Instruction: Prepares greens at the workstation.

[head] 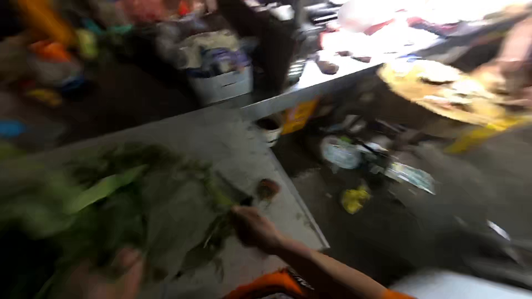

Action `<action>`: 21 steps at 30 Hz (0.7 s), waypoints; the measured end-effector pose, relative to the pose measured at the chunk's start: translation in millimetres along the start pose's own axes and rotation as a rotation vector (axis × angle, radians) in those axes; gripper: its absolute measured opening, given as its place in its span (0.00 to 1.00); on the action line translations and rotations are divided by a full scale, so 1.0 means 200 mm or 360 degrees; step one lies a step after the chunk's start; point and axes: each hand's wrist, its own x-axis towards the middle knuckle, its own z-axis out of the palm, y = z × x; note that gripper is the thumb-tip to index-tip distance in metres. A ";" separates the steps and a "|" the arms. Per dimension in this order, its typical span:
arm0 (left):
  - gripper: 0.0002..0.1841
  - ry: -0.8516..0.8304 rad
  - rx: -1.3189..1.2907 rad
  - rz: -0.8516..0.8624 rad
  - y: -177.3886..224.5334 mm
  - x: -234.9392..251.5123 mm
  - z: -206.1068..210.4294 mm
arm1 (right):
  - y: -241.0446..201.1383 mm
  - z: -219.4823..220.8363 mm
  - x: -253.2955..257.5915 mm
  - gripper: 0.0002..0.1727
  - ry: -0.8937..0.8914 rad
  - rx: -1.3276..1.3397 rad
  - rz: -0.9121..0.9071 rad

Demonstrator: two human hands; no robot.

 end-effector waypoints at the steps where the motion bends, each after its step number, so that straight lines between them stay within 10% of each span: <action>1: 0.26 0.0116 0.0107 0.0030 -0.09 0.01 0.07 | -0.06 0.01 0.00 0.23 0.0028 0.0067 -0.0080; 10: 0.20 0.0279 0.0278 -0.0732 -0.72 0.09 -0.07 | -0.45 0.02 0.03 0.23 0.0122 -0.0164 -0.0810; 21: 0.37 0.0112 0.0412 -0.0517 -0.84 0.06 -0.09 | 0.09 0.13 -0.12 0.24 -0.0152 -0.0196 0.0100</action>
